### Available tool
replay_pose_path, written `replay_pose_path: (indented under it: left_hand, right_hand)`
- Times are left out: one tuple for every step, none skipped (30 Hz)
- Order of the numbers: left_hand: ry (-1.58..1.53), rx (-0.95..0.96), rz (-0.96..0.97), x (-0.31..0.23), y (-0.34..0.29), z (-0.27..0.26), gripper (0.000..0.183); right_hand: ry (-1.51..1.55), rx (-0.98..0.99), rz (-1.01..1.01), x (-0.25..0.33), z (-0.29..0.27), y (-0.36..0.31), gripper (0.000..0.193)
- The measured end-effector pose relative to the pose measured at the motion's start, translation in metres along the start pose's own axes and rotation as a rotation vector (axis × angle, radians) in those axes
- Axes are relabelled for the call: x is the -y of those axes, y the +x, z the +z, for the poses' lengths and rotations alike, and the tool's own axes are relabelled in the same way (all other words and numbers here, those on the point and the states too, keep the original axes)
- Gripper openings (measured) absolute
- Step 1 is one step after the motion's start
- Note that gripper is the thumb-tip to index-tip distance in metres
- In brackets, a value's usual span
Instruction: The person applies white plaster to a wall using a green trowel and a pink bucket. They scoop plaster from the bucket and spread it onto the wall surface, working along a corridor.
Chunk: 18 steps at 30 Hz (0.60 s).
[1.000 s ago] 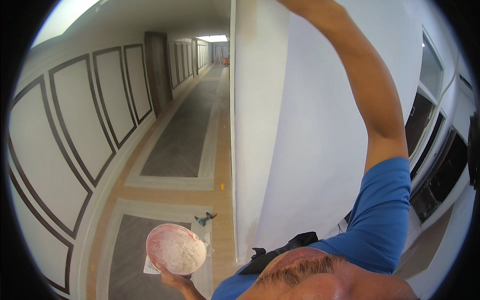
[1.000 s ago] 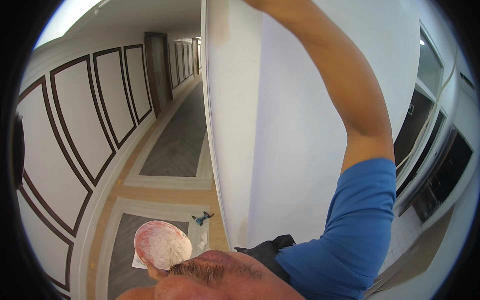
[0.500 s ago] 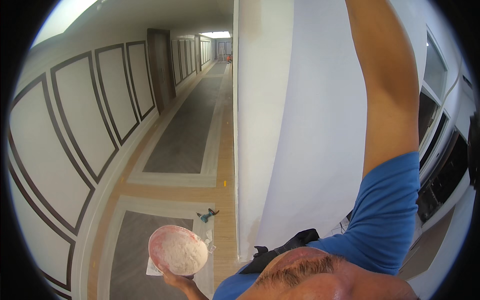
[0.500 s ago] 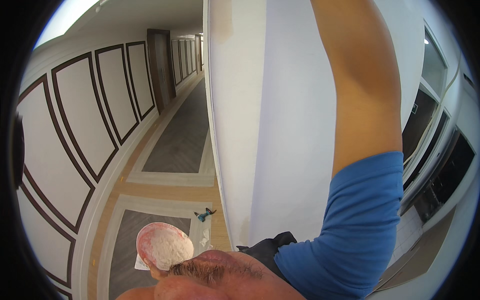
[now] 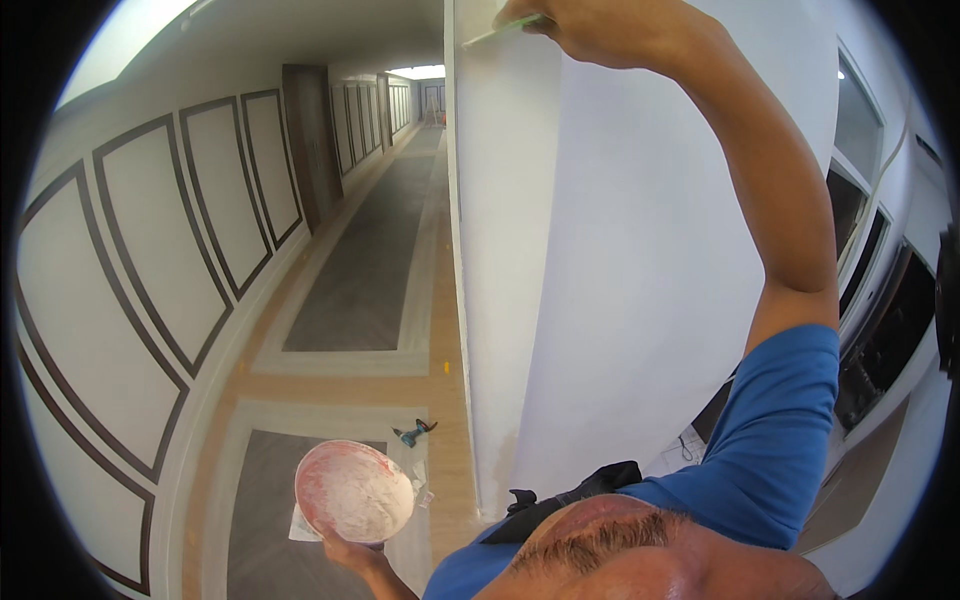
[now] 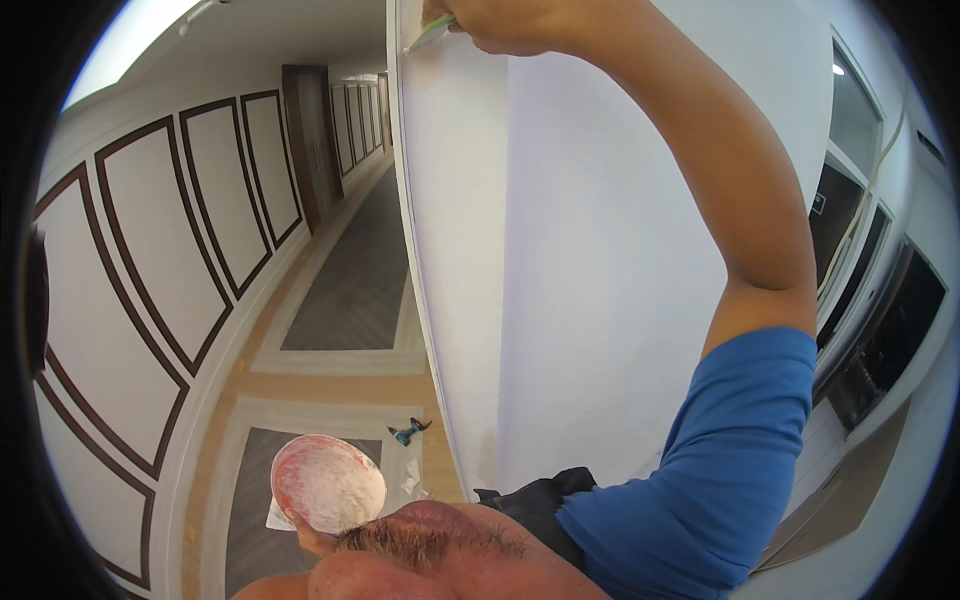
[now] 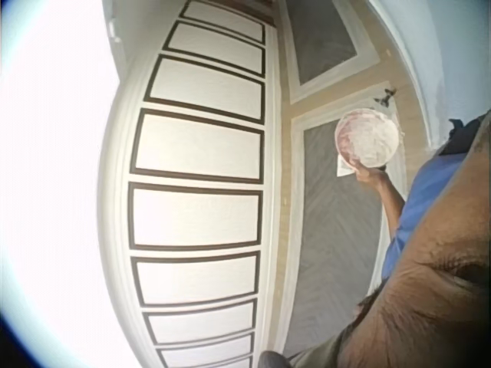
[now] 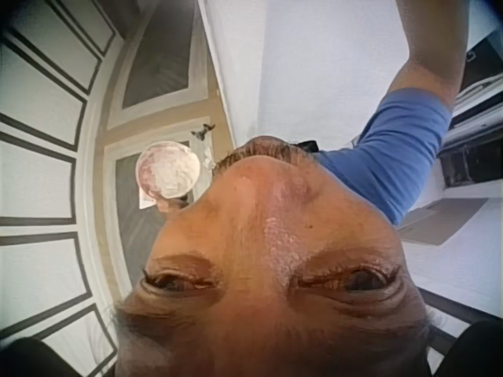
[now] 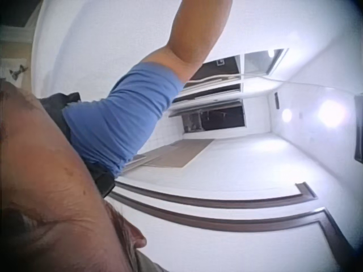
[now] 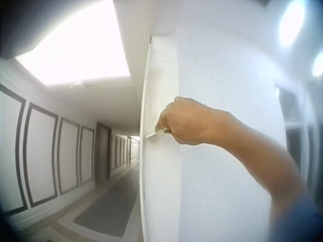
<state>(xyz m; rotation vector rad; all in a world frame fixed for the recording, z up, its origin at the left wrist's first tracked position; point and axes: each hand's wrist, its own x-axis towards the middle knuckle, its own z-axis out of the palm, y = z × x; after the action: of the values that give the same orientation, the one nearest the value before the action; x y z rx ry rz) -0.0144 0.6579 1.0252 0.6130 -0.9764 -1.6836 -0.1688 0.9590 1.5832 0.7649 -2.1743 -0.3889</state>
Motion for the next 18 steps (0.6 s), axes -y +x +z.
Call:
replay_pose_path:
  left_hand:
    - [-0.005,0.021,0.015,-0.004,-0.001,0.002,0.074]
    - [-0.004,0.012,0.023,-0.004,-0.002,0.0,0.074]
    - [-0.007,0.023,0.015,0.0,-0.001,0.005,0.074]
    - [-0.009,0.017,0.015,0.003,0.0,0.007,0.074]
    - [-0.028,0.026,-0.012,0.013,0.004,0.004,0.074]
    - [-0.025,0.021,-0.014,0.014,0.004,0.004,0.074]
    - [-0.022,0.009,-0.008,0.014,0.003,0.003,0.074]
    - [-0.016,0.0,-0.004,0.012,0.003,0.001,0.074]
    - [-0.018,-0.008,-0.002,0.013,0.002,0.001,0.074]
    - [-0.014,-0.013,-0.003,0.014,0.002,0.0,0.074]
    - [-0.013,-0.02,-0.005,0.013,0.002,-0.002,0.074]
    - [-0.009,-0.028,-0.002,0.013,0.002,-0.002,0.074]
    - [-0.012,-0.033,-0.006,0.015,0.001,-0.002,0.074]
    - [-0.012,-0.037,-0.008,0.016,0.0,-0.001,0.074]
    - [-0.013,-0.041,-0.007,0.017,0.0,-0.001,0.074]
    - [-0.013,-0.049,-0.004,0.017,0.0,-0.001,0.074]
    - [-0.01,-0.055,-0.005,0.017,-0.001,-0.002,0.074]
    - [-0.012,-0.065,-0.003,0.018,-0.002,-0.002,0.074]
  right_hand:
    - [-0.079,-0.126,-0.025,-0.008,0.003,-0.006,0.027]
    - [-0.156,-0.255,-0.039,-0.015,0.008,-0.012,0.029]
    - [-0.211,-0.295,0.033,-0.037,0.007,-0.004,0.03]
    - [-0.255,-0.339,0.096,-0.056,0.008,0.007,0.031]
    - [-0.323,-0.428,0.022,-0.063,-0.007,0.008,0.031]
    - [-0.382,-0.53,-0.068,-0.081,-0.007,0.016,0.031]
    - [-0.435,-0.632,-0.158,-0.101,-0.005,0.026,0.03]
    - [-0.487,-0.733,-0.248,-0.115,-0.002,0.036,0.03]
    - [-0.556,-0.68,-0.232,-0.122,0.0,0.042,0.034]
    - [-0.601,-0.702,-0.25,-0.128,0.005,0.046,0.035]
    - [-0.646,-0.724,-0.268,-0.133,0.012,0.048,0.037]
    - [-0.691,-0.748,-0.287,-0.139,0.016,0.052,0.039]
    - [-0.716,-0.774,-0.267,-0.145,0.016,0.057,0.04]
    - [-0.74,-0.8,-0.247,-0.15,0.016,0.063,0.042]
    - [-0.761,-0.827,-0.223,-0.155,0.017,0.068,0.043]
    - [-0.771,-0.845,-0.213,-0.16,0.018,0.074,0.044]
    - [-0.78,-0.863,-0.203,-0.164,0.018,0.079,0.045]
    - [-0.79,-0.882,-0.192,-0.168,0.018,0.084,0.046]
